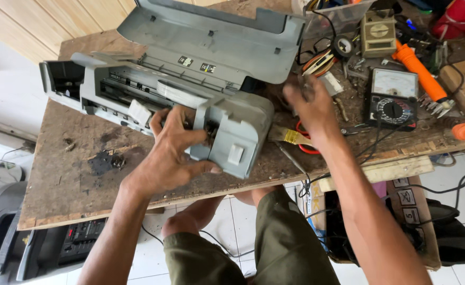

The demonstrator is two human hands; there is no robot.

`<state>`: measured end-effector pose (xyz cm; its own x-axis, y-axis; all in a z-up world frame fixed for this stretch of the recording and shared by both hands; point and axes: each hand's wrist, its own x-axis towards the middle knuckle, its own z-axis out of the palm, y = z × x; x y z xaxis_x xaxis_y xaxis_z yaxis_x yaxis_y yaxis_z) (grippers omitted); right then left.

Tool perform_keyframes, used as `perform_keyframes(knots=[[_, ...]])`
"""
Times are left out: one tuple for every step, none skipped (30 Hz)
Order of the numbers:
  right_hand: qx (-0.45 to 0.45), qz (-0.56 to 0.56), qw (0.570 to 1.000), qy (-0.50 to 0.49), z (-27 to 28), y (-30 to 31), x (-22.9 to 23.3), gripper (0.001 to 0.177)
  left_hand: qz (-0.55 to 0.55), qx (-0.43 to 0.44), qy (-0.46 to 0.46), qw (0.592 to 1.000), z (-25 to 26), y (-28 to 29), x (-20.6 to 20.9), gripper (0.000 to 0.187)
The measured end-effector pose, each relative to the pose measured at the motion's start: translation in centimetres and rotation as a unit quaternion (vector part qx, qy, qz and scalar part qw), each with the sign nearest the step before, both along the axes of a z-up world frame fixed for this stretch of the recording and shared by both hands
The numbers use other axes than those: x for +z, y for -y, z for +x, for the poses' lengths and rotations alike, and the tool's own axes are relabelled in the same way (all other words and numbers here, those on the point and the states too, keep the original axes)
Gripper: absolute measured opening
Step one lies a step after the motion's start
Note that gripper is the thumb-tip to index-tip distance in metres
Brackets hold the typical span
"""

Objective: The person disassembles a printer by removing screws from the casing using a screwdriver. They lift and separate the top cover from the main body, exposing the internal components.

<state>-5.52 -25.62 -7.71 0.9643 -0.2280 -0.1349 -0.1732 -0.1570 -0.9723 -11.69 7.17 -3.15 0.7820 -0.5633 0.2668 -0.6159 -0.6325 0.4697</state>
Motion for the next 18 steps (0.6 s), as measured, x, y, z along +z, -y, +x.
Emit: perform_keyframes(knots=[[-0.012, 0.000, 1.000, -0.012, 0.9, -0.2, 0.3, 0.103, 0.011, 0.008, -0.010, 1.000, -0.7, -0.1, 0.0, 0.039], [-0.010, 0.001, 1.000, -0.014, 1.5, -0.3, 0.2, 0.103, 0.012, 0.010, -0.012, 1.000, -1.1, -0.2, -0.2, 0.039], [0.007, 0.015, 1.000, 0.011, 2.2, -0.5, 0.2, 0.108, -0.001, 0.007, -0.002, 1.000, -1.6, -0.4, -0.4, 0.040], [0.023, 0.029, 0.999, 0.036, 2.9, -0.8, 0.2, 0.115, -0.015, 0.003, 0.007, 1.000, -2.0, -0.6, -0.5, 0.043], [0.028, 0.029, 0.999, 0.036, 2.6, -1.4, 0.8, 0.115, -0.015, 0.008, 0.008, 1.000, -2.2, -0.6, -0.6, 0.043], [0.061, 0.021, 0.996, 0.059, 2.4, -2.0, 1.4, 0.104, -0.018, 0.004, 0.024, 1.000, -2.4, -0.6, -0.6, 0.040], [0.090, 0.014, 0.992, 0.082, 2.1, -2.4, 1.9, 0.095, -0.020, -0.004, 0.040, 0.999, -2.5, -0.5, -0.6, 0.038], [0.092, 0.014, 0.992, 0.081, 2.3, -2.9, 1.5, 0.095, -0.020, -0.002, 0.039, 0.999, -2.6, -0.7, -0.7, 0.038], [0.088, 0.041, 0.990, 0.101, 2.3, -3.3, 1.0, 0.078, -0.030, -0.008, 0.046, 0.998, -2.7, -0.7, -0.8, 0.038], [0.084, 0.068, 0.987, 0.121, 2.4, -3.7, 0.5, 0.064, -0.041, -0.013, 0.053, 0.998, -2.8, -0.7, -0.9, 0.041], [0.083, 0.068, 0.987, 0.120, 3.0, -3.6, -0.8, 0.064, -0.041, -0.014, 0.052, 0.998, -3.0, -0.8, -1.2, 0.041], [0.062, 0.058, 0.986, 0.143, 3.7, -3.6, -2.0, 0.056, -0.030, -0.006, 0.070, 0.997, -3.3, -0.8, -1.4, 0.047], [0.043, 0.047, 0.984, 0.167, 4.4, -3.6, -3.2, 0.048, -0.020, 0.002, 0.089, 0.996, -3.6, -0.8, -1.6, 0.057], [0.043, 0.047, 0.984, 0.167, 3.8, -3.8, -2.4, 0.048, -0.021, 0.003, 0.089, 0.996, -3.8, -1.1, -2.2, 0.057], [0.055, 0.063, 0.980, 0.183, 3.2, -4.0, -1.6, 0.049, -0.022, 0.009, 0.104, 0.994, -4.1, -1.3, -2.7, 0.045], [0.067, 0.080, 0.974, 0.199, 2.6, -4.3, -0.9, 0.049, -0.022, 0.016, 0.120, 0.992, -4.5, -1.7, -3.3, 0.038], [0.071, 0.080, 0.975, 0.197, 2.6, -4.7, -0.6, 0.049, -0.023, 0.020, 0.119, 0.992, -4.9, -1.9, -3.9, 0.038], [0.054, 0.137, 0.972, 0.182, 2.5, -5.2, -0.3, 0.053, -0.019, 0.024, 0.134, 0.990, -5.4, -2.2, -4.4, 0.033]])
